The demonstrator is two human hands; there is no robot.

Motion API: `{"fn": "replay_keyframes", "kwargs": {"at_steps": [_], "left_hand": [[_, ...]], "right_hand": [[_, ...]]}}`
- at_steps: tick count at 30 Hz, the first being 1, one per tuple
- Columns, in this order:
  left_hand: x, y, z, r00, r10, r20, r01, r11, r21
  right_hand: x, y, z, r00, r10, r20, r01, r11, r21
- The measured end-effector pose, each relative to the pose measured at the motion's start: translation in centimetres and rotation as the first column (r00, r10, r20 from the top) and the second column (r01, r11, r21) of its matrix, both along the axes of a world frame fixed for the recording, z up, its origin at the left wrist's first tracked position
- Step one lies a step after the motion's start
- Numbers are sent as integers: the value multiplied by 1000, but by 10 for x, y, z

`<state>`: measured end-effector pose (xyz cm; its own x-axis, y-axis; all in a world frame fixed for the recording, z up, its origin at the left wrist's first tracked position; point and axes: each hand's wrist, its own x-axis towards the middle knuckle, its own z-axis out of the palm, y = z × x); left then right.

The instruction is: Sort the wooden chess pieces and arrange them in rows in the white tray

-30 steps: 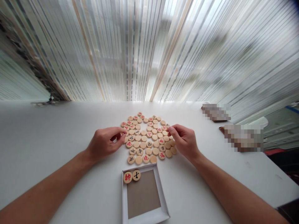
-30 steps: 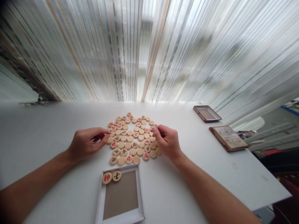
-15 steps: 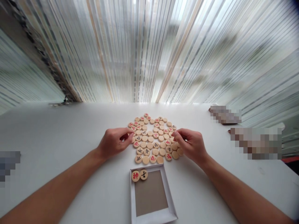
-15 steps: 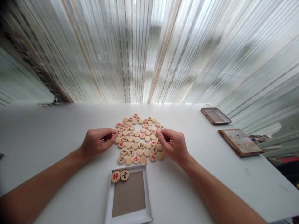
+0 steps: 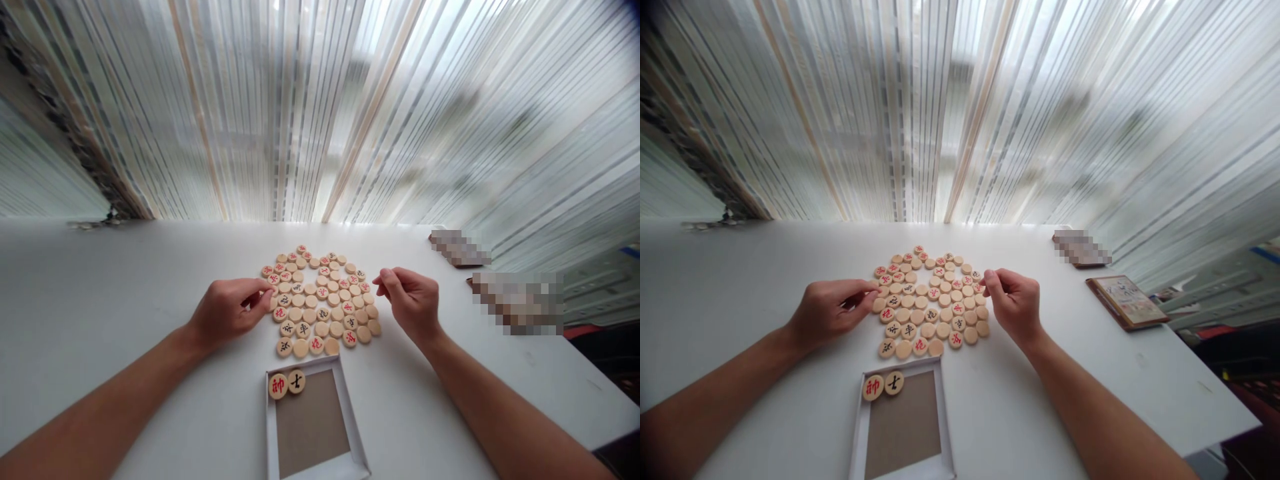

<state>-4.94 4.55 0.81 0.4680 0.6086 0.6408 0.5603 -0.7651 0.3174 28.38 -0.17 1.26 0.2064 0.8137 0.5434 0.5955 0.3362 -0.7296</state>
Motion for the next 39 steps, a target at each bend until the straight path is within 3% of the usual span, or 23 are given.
{"fn": "replay_keyframes", "kwargs": {"at_steps": [8, 14, 19, 27, 32, 39], "left_hand": [[0, 0, 2, 1000, -11, -14, 12, 1000, 16], [2, -2, 4, 999, -20, -31, 21, 1000, 14], [2, 0, 2, 999, -35, -13, 35, 999, 41], [2, 1, 1, 999, -42, -6, 42, 997, 68], [2, 1, 0, 999, -38, -19, 39, 997, 68], [1, 1, 0, 999, -48, -20, 49, 997, 60]], "right_hand": [[-4, -1, -9, 994, 113, 7, -111, 988, -111], [-12, -8, -2, 945, 242, 220, -225, 969, -101], [-18, -11, 1, 867, 406, 290, -399, 913, -86], [-20, -18, 6, 725, 569, 388, -573, 811, -119], [-22, -22, 8, 638, 639, 429, -637, 752, -172], [-26, -27, 7, 600, 691, 402, -652, 714, -254]]}}
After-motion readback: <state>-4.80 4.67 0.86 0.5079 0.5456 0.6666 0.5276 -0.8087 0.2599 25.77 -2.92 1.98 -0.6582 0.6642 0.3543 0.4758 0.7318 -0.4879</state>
